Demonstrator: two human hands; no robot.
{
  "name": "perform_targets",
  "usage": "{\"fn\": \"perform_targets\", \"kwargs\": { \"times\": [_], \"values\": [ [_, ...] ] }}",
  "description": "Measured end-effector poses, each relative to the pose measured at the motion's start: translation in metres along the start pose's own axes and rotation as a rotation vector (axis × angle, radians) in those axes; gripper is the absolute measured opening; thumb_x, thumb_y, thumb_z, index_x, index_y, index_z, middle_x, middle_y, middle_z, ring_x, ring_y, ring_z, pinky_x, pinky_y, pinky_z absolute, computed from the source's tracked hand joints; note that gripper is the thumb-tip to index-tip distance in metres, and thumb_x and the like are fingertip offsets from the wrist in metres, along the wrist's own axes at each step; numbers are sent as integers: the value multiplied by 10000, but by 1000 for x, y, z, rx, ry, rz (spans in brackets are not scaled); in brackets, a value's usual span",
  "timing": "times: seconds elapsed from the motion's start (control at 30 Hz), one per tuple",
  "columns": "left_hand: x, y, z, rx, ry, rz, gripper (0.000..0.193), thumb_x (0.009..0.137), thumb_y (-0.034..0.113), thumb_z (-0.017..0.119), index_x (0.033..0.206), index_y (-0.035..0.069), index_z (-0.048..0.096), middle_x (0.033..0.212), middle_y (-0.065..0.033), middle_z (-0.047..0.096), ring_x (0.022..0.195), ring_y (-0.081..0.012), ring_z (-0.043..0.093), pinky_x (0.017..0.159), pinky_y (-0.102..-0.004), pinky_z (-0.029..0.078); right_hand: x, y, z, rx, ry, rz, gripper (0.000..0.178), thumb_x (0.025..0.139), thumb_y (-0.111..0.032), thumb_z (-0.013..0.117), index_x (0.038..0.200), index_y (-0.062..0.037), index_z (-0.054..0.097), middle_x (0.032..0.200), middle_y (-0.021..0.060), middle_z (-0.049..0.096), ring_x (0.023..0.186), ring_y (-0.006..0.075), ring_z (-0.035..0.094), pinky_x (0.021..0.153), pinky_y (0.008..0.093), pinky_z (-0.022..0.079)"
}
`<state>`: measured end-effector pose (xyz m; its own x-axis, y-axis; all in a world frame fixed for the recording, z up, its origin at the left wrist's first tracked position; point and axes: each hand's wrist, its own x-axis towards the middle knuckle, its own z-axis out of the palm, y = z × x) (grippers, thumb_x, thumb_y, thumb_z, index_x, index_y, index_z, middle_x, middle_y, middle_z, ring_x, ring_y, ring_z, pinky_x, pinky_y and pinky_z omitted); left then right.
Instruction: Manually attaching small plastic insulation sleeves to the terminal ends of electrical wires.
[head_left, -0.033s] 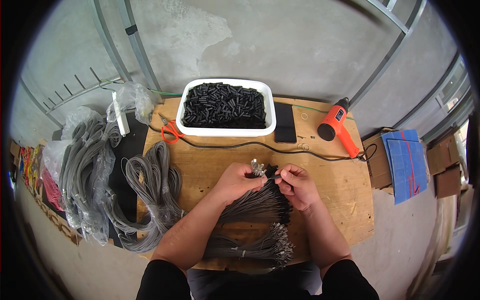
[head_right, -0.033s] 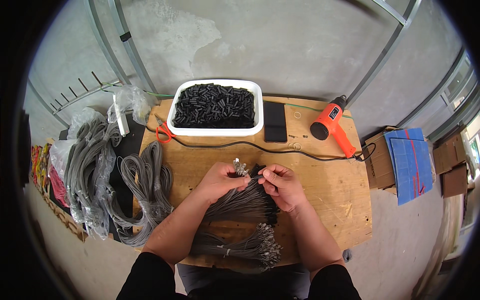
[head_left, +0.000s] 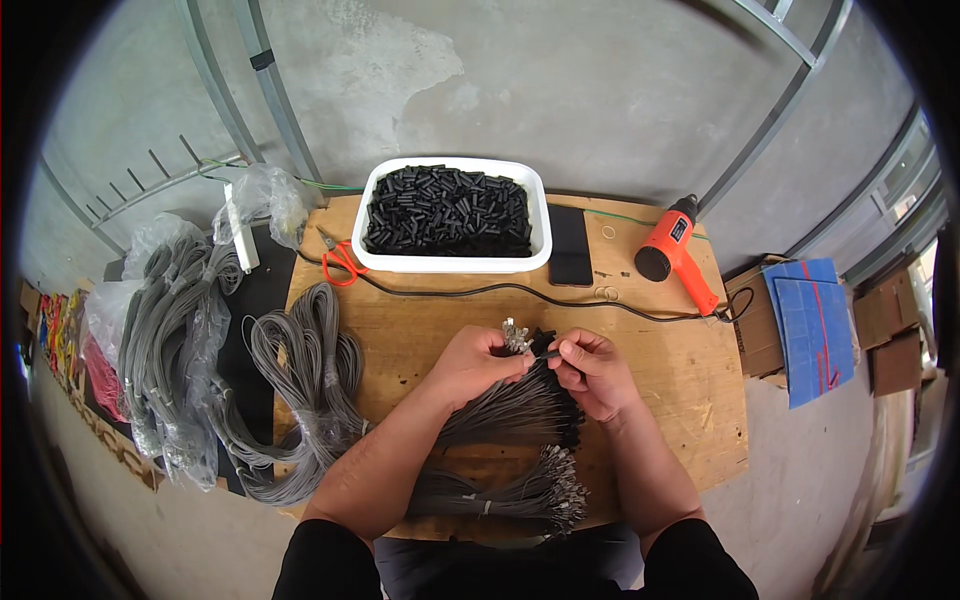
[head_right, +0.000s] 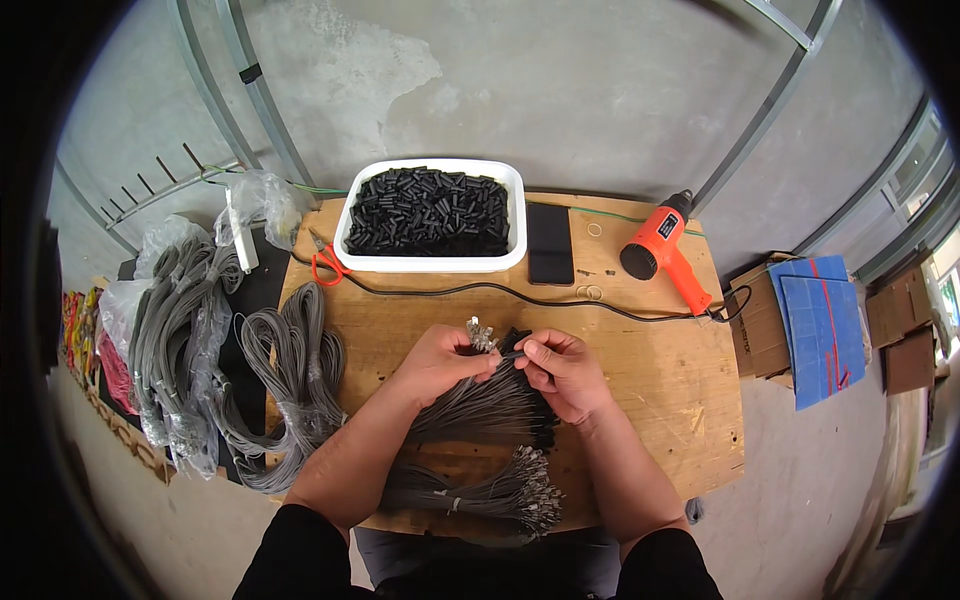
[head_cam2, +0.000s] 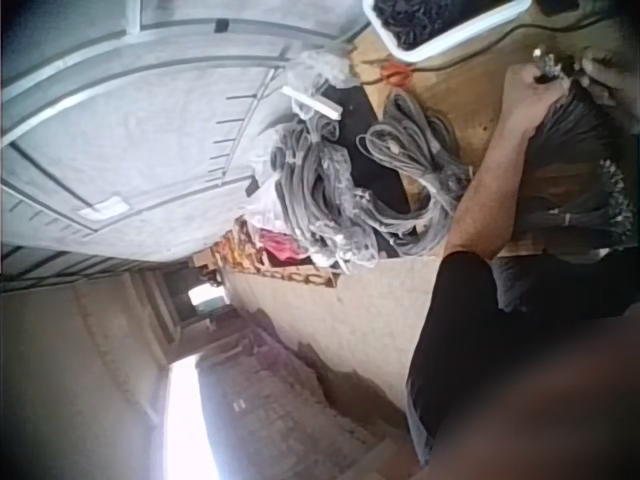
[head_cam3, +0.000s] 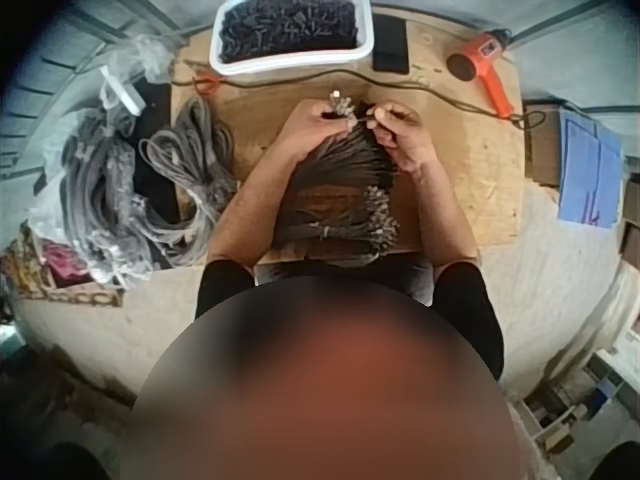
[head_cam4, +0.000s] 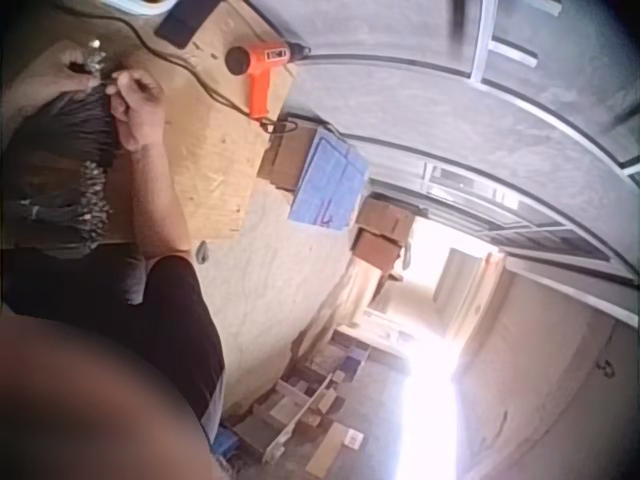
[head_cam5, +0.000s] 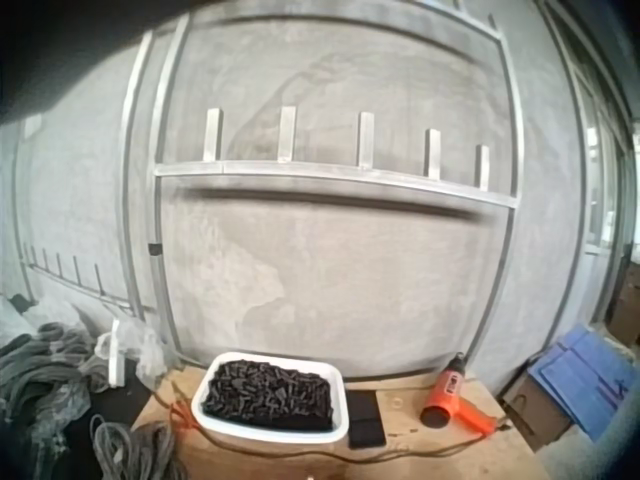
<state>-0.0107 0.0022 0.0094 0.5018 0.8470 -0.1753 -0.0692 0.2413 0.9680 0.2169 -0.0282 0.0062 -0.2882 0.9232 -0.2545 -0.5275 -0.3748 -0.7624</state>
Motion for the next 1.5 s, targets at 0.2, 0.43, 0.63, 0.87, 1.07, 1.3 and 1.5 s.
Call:
{"fn": "perform_targets", "kwargs": {
  "times": [0.2, 0.43, 0.63, 0.87, 1.07, 1.3, 1.5],
  "values": [
    [0, -2, -1, -23, -1, -3, 143, 910, 103, 749, 864, -25, 704, 766, -47, 677, 707, -101, 611, 671, -243, 473, -1, 0, 2, -17, 10, -16, 133, 985, -110, 684, 1045, 7, 671, 859, 74, 694, 595, 60, 456, 532, 184, 371],
    [3, -7, -6, 66, 52, 4, 154, 894, 108, 774, 957, -29, 743, 782, -36, 695, 707, -78, 619, 663, -234, 485, 3, -5, 0, -25, 101, -95, 105, 982, -90, 681, 1031, 3, 670, 840, 62, 683, 587, 53, 461, 516, 185, 340],
    [1, -4, -9, 156, 112, 21, 183, 877, 41, 764, 1044, -28, 736, 892, -34, 717, 825, -93, 656, 761, -247, 522, 3, -4, 1, -117, 172, -239, 96, 967, -70, 695, 1026, 3, 672, 812, 25, 654, 590, 34, 450, 519, 189, 320],
    [-1, -1, -10, 128, 78, 37, 204, 864, 18, 753, 1062, -29, 735, 943, -36, 724, 867, -92, 654, 790, -254, 529, -1, 1, 14, -308, 164, -249, 143, 929, -7, 713, 1070, 2, 694, 814, -10, 640, 597, 28, 433, 533, 197, 311],
    [-2, 1, -8, 265, 65, 43, 208, 834, 4, 772, 1040, -9, 745, 918, -15, 723, 844, -80, 644, 777, -255, 525, 1, 5, 24, -513, 116, -328, 214, 927, -25, 735, 1135, 13, 707, 844, -24, 642, 774, 47, 565, 690, 210, 472],
    [-1, 1, -5, 256, 129, 78, 161, 823, 12, 785, 978, 15, 740, 872, 0, 708, 789, -68, 625, 728, -247, 515, 5, 6, 18, -804, 177, -382, 185, 896, -17, 762, 1079, 0, 740, 838, -32, 639, 762, 36, 542, 688, 207, 457],
    [0, 1, -4, 258, 133, 85, 163, 815, 17, 794, 968, 15, 735, 860, 1, 703, 786, -72, 625, 728, -256, 516, 8, 8, 21, -718, 182, -320, 188, 880, -63, 792, 1053, -5, 751, 771, -44, 603, 712, 39, 505, 632, 214, 434]
  ]
}}
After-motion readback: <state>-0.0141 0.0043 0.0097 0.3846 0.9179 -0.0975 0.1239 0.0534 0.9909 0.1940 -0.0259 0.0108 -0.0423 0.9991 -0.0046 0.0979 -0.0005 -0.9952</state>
